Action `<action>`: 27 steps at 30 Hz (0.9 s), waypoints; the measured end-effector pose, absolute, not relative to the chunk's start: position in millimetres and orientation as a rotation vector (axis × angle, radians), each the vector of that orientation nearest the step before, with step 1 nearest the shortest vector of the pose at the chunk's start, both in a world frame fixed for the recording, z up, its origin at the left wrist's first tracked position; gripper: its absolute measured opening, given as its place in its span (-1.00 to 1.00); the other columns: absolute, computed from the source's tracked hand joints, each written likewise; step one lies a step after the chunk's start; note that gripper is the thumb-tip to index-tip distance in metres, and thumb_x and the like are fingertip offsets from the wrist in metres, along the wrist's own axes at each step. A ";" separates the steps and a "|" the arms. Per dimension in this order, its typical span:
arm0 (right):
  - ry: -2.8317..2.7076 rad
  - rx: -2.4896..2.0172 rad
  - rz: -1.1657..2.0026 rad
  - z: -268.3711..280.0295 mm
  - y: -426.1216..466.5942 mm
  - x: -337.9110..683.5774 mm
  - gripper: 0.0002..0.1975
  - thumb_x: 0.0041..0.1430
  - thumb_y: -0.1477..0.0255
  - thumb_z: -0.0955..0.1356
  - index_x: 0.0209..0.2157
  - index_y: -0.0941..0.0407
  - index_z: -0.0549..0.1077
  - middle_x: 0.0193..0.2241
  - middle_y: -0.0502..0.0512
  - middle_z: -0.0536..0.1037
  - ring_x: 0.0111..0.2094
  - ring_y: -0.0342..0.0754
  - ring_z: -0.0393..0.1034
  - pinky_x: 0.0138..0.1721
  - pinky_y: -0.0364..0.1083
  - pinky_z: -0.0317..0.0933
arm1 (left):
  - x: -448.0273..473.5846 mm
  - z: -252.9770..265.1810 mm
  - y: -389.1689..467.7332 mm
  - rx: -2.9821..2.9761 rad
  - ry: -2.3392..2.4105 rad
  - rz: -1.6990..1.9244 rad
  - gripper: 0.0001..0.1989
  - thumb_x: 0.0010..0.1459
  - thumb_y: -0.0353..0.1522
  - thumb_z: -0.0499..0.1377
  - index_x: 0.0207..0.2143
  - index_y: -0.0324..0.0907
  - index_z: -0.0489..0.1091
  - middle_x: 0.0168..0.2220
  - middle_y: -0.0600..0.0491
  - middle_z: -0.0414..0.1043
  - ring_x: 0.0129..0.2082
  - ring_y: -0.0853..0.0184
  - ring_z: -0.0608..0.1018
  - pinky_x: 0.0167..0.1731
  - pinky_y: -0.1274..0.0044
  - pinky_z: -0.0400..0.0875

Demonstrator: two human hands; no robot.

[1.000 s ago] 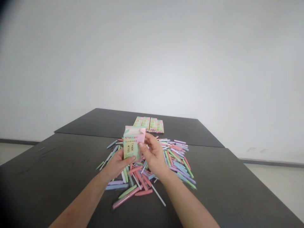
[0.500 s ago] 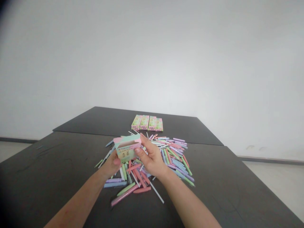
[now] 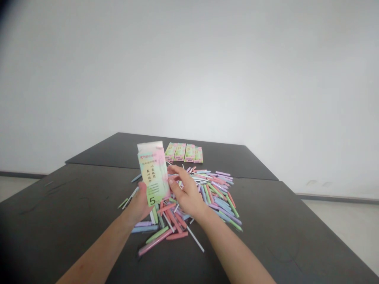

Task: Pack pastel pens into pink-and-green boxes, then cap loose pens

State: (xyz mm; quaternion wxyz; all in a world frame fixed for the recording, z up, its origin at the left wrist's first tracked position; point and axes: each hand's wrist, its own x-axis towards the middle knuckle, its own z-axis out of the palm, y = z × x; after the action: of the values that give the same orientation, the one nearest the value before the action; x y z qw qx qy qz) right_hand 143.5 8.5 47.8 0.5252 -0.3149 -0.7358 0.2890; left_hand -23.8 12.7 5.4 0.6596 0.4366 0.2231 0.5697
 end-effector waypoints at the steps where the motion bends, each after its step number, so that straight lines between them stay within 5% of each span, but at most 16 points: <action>1: -1.739 -0.786 0.734 46.8 10.3 142.4 -0.68 0.29 0.37 0.27 0.07 0.04 0.35 0.00 0.15 0.45 -0.03 -0.01 0.38 -0.02 0.00 0.30 | -22.2 9.2 11.3 0.933 0.435 1.248 -0.30 0.06 0.15 0.10 0.09 -0.11 0.40 0.05 -0.12 0.49 0.17 0.01 0.39 0.12 0.21 0.31; 8: -1.651 -0.858 1.056 48.4 10.3 137.3 -0.81 0.28 0.28 0.27 -0.21 0.10 0.37 -0.36 0.00 0.41 -0.39 -0.14 0.32 -0.37 -0.14 0.27 | -24.0 27.4 9.9 0.805 0.254 1.220 -0.44 0.21 0.01 0.06 0.07 -0.17 0.40 0.04 -0.09 0.50 0.22 0.05 0.34 0.23 0.21 0.15; 15: -1.644 -0.920 1.107 46.3 8.5 136.3 -0.77 0.26 0.22 0.29 -0.31 0.11 0.32 -0.51 -0.09 0.32 -0.53 -0.19 0.25 -0.50 -0.17 0.19 | -23.1 21.3 12.3 0.798 0.388 1.298 -0.41 0.16 0.03 0.11 0.05 -0.20 0.42 0.04 -0.10 0.51 0.21 0.04 0.36 0.22 0.23 0.20; 21: -1.560 -0.893 1.286 39.9 11.8 127.9 -0.66 0.15 0.17 0.36 -0.18 0.11 0.31 -0.56 -0.10 0.40 -0.58 -0.16 0.34 -0.57 -0.18 0.21 | -21.5 20.2 13.6 0.847 0.612 1.353 -0.27 0.06 0.12 0.13 0.04 -0.28 0.43 -0.08 -0.18 0.56 0.00 -0.01 0.53 -0.02 0.26 0.43; 27: -1.534 -0.952 1.325 34.2 27.3 129.4 -0.68 0.10 0.15 0.39 -0.32 0.13 0.38 -0.60 -0.08 0.44 -0.60 -0.17 0.34 -0.59 -0.19 0.22 | -25.4 14.0 23.4 0.988 0.973 1.482 -0.37 0.12 0.09 0.08 -0.12 -0.28 0.50 -0.28 -0.14 0.59 -0.25 0.12 0.59 -0.35 0.42 0.46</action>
State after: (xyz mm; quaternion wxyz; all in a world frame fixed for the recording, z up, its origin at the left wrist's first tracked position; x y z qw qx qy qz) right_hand 129.4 27.3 34.2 0.4358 -0.3827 -0.6166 0.5324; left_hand -25.4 23.4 14.0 0.5278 0.4136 0.4074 0.6200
